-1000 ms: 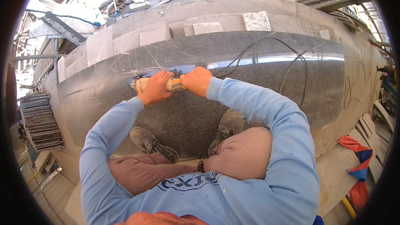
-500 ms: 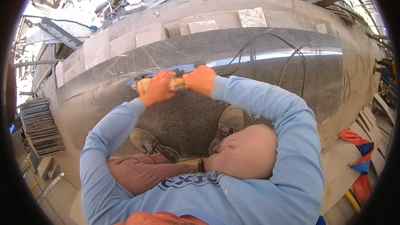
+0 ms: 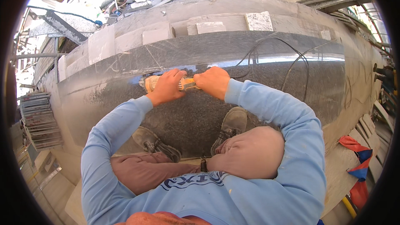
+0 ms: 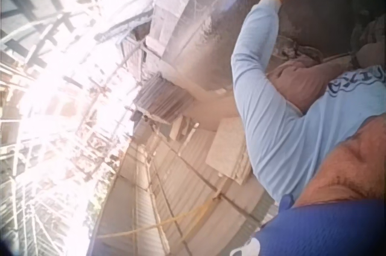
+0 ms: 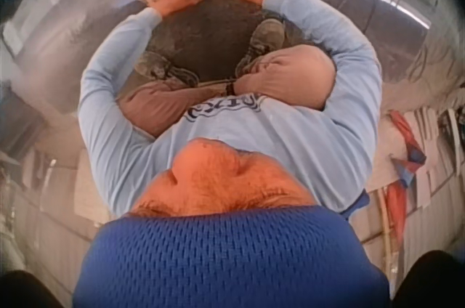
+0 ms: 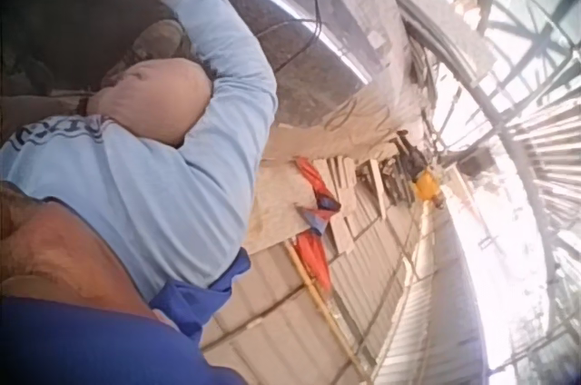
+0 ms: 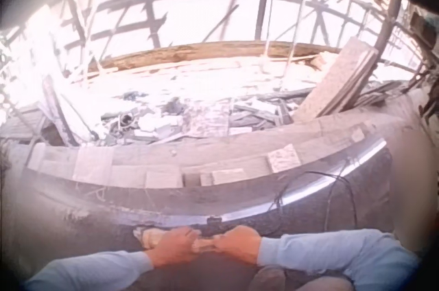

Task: The person uses an angle grinder to smooth the surface of a large dark stone slab. They move the tool back and forth along the slab while wearing orange gloves. The work occurs in a workshop with other stone pieces and equipment visible in the background.

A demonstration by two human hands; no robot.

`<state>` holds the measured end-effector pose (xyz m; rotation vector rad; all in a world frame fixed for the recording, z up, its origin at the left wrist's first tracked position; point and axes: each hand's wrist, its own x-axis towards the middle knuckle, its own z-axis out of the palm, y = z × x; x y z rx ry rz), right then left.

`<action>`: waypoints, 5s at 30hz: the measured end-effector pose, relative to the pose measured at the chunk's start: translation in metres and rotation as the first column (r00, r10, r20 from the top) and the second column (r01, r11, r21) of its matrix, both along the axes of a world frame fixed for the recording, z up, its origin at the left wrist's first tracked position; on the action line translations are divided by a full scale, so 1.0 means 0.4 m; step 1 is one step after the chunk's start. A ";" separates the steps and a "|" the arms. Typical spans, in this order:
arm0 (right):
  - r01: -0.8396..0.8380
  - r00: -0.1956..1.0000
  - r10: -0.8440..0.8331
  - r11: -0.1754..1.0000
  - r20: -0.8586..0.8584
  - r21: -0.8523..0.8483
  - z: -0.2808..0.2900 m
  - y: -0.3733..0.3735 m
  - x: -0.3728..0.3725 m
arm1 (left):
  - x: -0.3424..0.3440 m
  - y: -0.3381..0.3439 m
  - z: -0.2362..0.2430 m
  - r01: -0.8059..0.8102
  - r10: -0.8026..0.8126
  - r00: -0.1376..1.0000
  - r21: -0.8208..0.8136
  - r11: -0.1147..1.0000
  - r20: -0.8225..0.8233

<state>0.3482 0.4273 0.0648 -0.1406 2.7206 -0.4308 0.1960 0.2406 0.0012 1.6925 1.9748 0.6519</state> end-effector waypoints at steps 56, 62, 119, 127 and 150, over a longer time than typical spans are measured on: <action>-0.008 0.998 0.007 1.000 -0.065 -0.009 -0.031 0.018 0.019 | 0.012 0.019 -0.006 0.003 -0.004 1.000 -0.043 0.999 -0.027; -0.007 0.998 0.005 0.999 -0.058 -0.033 -0.052 0.004 -0.018 | -0.020 0.000 -0.025 0.001 -0.005 0.999 -0.106 0.994 -0.035; 0.060 0.976 -0.068 0.997 -0.208 -0.046 -0.131 0.035 0.033 | 0.015 0.056 -0.014 0.000 -0.002 1.000 -0.065 0.998 -0.022; 0.027 0.999 -0.028 0.999 0.027 0.037 0.019 0.067 0.047 | 0.041 0.071 0.012 0.012 -0.012 1.000 -0.005 1.000 0.023; 0.002 0.999 -0.003 1.000 -0.046 -0.013 -0.069 0.045 0.019 | 0.012 0.043 -0.021 0.011 -0.017 0.999 -0.142 0.990 -0.043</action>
